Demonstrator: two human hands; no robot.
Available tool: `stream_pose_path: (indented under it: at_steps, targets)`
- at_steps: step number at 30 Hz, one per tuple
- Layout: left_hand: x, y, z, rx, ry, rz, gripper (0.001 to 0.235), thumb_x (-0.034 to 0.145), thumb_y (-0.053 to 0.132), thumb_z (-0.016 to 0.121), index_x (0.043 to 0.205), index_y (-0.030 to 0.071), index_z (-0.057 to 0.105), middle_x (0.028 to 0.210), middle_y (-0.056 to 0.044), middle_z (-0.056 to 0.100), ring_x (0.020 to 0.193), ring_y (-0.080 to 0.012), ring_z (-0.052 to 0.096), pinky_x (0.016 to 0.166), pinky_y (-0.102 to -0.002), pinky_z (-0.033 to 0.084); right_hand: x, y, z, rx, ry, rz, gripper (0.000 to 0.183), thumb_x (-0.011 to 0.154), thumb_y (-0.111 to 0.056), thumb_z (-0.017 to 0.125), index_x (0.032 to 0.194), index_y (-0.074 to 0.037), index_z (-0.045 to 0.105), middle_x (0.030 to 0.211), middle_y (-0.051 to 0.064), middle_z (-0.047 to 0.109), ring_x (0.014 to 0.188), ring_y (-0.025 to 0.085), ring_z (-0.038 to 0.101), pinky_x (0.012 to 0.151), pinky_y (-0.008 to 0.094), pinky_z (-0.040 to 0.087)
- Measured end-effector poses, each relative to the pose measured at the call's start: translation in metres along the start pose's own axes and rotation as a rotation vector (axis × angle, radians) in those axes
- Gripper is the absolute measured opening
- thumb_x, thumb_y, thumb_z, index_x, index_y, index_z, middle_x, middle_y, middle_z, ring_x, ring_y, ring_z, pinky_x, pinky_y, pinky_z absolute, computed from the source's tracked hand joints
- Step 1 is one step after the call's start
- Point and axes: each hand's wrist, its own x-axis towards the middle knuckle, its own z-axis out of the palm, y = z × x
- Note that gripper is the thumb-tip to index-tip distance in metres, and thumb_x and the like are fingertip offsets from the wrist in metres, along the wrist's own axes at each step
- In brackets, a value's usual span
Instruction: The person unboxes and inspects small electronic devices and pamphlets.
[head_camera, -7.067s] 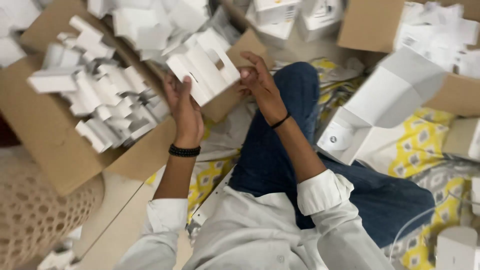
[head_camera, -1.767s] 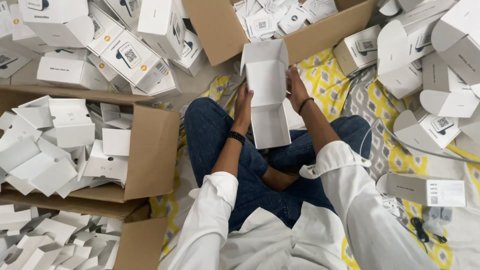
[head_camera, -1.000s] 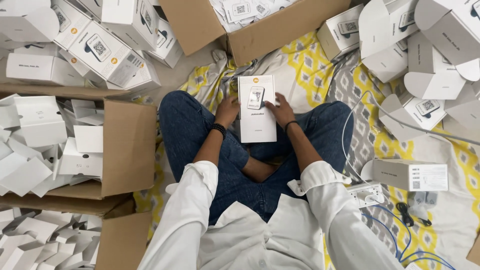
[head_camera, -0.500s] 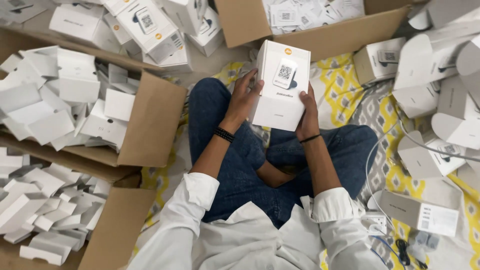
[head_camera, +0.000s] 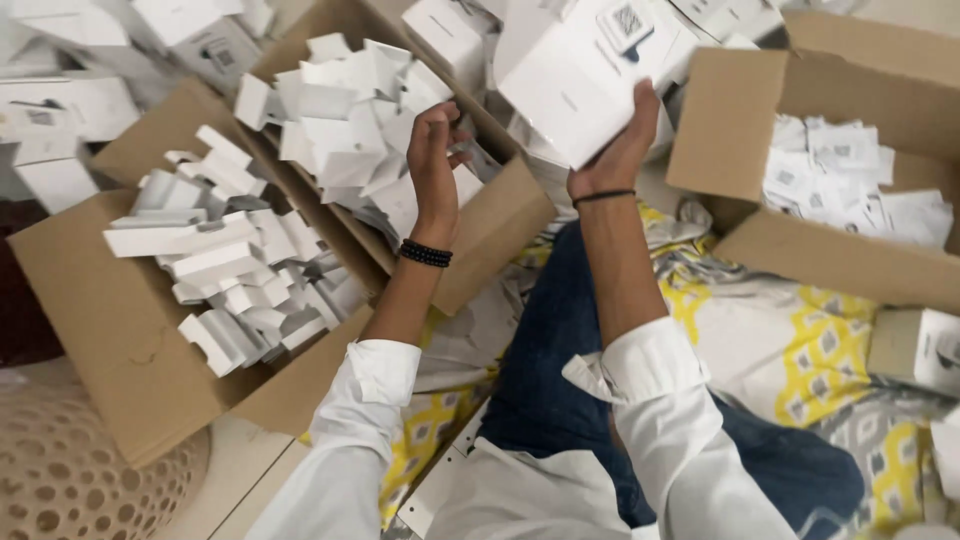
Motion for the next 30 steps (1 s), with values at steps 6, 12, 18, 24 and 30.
stream_pose_path:
  at_steps: [6,12,18,24,30]
  targets:
    - [-0.002,0.024,-0.038,0.023,0.170,0.006,0.038,0.105,0.043,0.055,0.121,0.010,0.063,0.117,0.000,0.065,0.097,-0.0117,0.063,0.081,-0.028,0.051,0.071,0.058,0.141,-0.973,-0.829,0.204,0.063,0.101,-0.062,0.053,0.147,-0.019,0.056,0.147,0.004,0.060,0.135,0.024,0.056,0.111,0.046,0.047]
    - [-0.014,-0.015,-0.023,0.000,0.091,-0.083,0.033,0.106,0.038,0.058,0.117,0.008,0.064,0.111,0.000,0.065,0.094,-0.0112,0.062,0.080,-0.029,0.051,0.043,0.035,0.128,-1.617,-1.207,0.001,0.052,0.102,-0.049,0.062,0.140,-0.014,0.063,0.129,0.009,0.069,0.117,0.026,0.066,0.100,0.043,0.052]
    - [-0.040,-0.075,0.044,0.043,-0.109,-0.157,0.027,0.103,0.029,0.059,0.119,0.008,0.066,0.108,0.000,0.065,0.094,-0.0114,0.062,0.080,-0.029,0.050,-0.003,-0.048,-0.031,-1.485,-0.765,0.145,0.041,0.099,-0.024,0.069,0.136,-0.009,0.063,0.120,0.010,0.073,0.110,0.022,0.072,0.096,0.036,0.056]
    - [-0.100,-0.124,0.170,0.081,-0.462,-0.295,0.025,0.103,0.027,0.059,0.120,0.008,0.065,0.109,0.001,0.066,0.094,-0.0103,0.065,0.079,-0.028,0.053,-0.090,-0.189,-0.209,-1.470,-0.162,0.079,0.032,0.100,-0.018,0.070,0.128,-0.003,0.067,0.114,0.009,0.074,0.107,0.017,0.070,0.094,0.032,0.056]
    - [-0.214,-0.179,0.317,0.116,-0.959,-0.370,0.027,0.103,0.026,0.061,0.123,0.007,0.064,0.108,0.000,0.068,0.090,-0.0102,0.063,0.078,-0.028,0.053,-0.217,-0.352,-0.312,-1.449,0.452,-0.114,0.024,0.100,-0.016,0.070,0.120,-0.003,0.070,0.102,0.005,0.074,0.093,0.012,0.070,0.081,0.028,0.057]
